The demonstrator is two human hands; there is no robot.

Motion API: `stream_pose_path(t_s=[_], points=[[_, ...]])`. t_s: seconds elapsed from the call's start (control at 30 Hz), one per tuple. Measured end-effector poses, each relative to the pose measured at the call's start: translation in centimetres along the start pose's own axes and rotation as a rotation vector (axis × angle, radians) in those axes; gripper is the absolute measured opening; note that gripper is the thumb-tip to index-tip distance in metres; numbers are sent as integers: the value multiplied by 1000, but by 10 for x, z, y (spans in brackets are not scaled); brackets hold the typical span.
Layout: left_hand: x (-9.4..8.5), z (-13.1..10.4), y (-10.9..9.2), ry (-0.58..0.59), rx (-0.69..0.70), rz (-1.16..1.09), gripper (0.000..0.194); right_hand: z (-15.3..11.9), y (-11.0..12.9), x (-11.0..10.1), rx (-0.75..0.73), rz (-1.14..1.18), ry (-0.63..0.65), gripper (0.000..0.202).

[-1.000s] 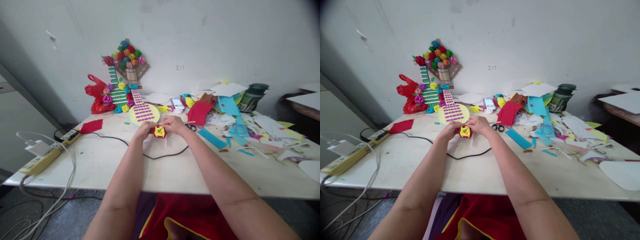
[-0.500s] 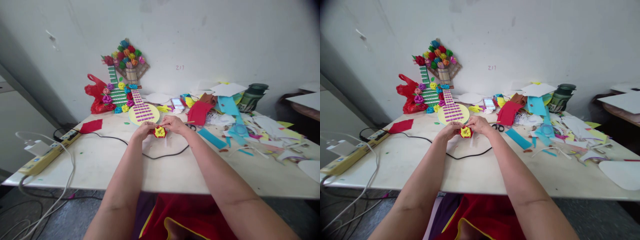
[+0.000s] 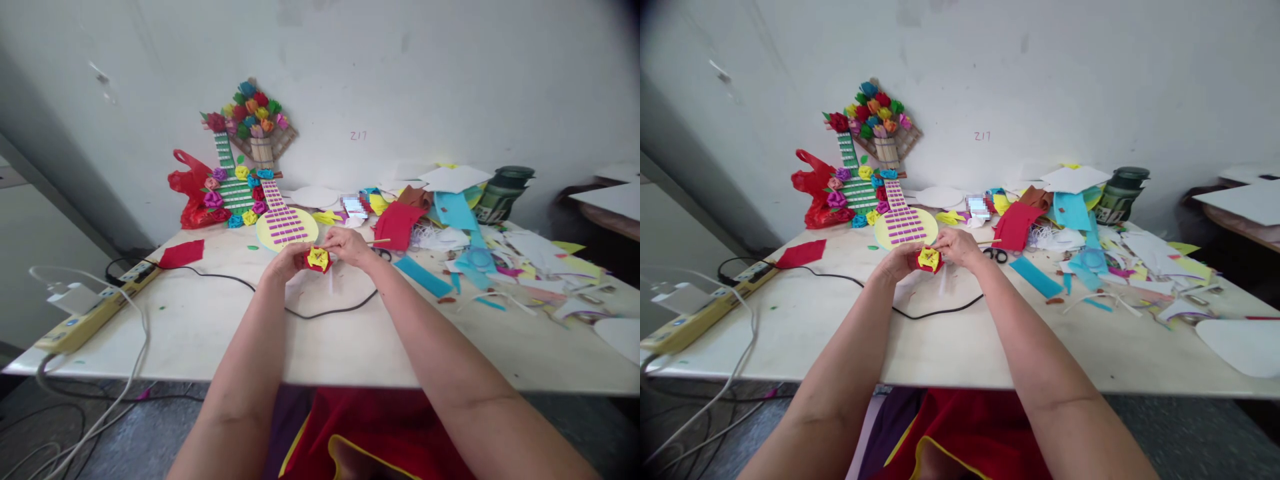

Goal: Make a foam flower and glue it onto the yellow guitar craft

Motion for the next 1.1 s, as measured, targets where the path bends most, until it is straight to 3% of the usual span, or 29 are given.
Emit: stream_pose_path(t_s=[0.17,0.6,0.87,1.1], points=[[3,-2,0,163,51,66,38,1,0,-3,22,10,-31,17],[5,-3,-3,93,65,76,32,1,5,-3,34,-86,-58,16],[6,-4,-2,118,97,59,39,1,8,-5,33,-149,-59,18],[8,-2,-2,98,144,65,34,0,10,-5,0,-208,-100,20]])
Point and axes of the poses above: each hand's wrist, its own z-axis towards the middle knuckle, its own x-axis out of the palm, y = z × x, the point moved 4 cm from there along z, towards the middle knuckle, and after that the axes turned 7 degrees about -y, right-handed, at the moved point
